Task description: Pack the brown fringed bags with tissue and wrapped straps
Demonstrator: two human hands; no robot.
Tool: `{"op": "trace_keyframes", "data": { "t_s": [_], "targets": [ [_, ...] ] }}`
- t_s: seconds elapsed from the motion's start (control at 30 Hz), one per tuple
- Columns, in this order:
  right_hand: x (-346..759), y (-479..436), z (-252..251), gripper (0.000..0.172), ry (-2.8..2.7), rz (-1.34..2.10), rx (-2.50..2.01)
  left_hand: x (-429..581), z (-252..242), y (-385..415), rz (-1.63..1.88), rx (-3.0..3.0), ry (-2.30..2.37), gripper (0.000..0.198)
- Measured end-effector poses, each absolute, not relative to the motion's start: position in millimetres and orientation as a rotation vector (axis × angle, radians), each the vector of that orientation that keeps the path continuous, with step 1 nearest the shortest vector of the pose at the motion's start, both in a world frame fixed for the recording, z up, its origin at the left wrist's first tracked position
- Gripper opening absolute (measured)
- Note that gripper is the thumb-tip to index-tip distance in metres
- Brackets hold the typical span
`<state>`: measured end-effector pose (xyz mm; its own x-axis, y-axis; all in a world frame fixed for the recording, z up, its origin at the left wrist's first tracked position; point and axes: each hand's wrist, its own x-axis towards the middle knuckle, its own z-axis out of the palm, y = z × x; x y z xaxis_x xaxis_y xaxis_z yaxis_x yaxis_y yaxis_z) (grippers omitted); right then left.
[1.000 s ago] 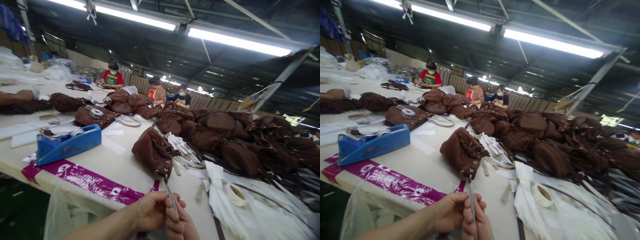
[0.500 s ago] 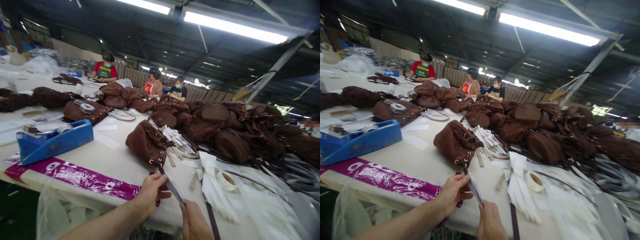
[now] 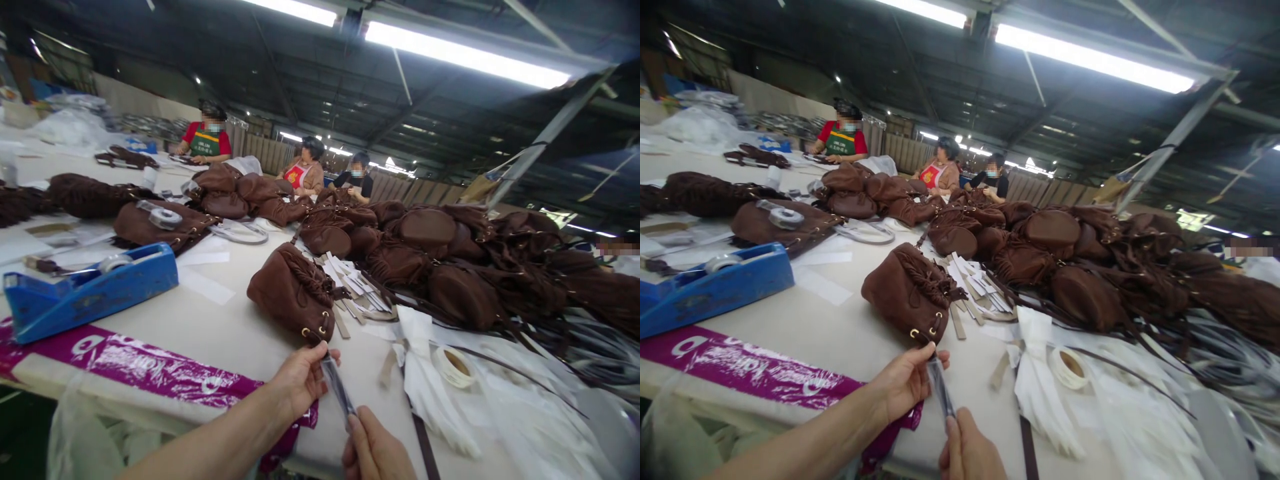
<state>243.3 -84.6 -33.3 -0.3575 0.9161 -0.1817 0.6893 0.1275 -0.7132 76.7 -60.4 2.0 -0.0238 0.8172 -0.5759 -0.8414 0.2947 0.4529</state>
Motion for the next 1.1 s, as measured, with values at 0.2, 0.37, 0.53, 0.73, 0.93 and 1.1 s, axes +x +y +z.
{"op": "trace_keyframes", "data": {
  "t_s": [0.2,0.37,0.53,0.73,0.93,1.1],
  "targets": [
    [221.6,-75.6,-23.7,0.039,-2.003,1.054,-1.554,76.6,0.1,-58.4,1.314,-0.043,0.852,0.013],
    [213.0,-66.5,-4.8,0.047,-1.817,1.522,-1.463,73.5,-3.0,-64.6,1.325,0.030,0.814,0.019],
    [208.8,-59.6,19.0,0.047,-1.794,1.767,-1.246,83.6,-7.7,-83.8,1.213,0.296,0.600,0.039],
    [225.1,-72.2,35.2,0.034,-1.888,1.831,-1.048,81.1,12.7,-79.4,1.358,0.434,0.794,0.030],
    [275.3,-101.6,49.9,0.036,-2.157,1.708,-1.073,39.1,44.1,-51.2,1.459,0.400,0.903,0.035],
    [315.8,-122.9,41.5,0.030,-2.056,1.854,-1.064,-7.8,53.5,-22.3,1.565,0.349,0.928,0.032]
  ]
}}
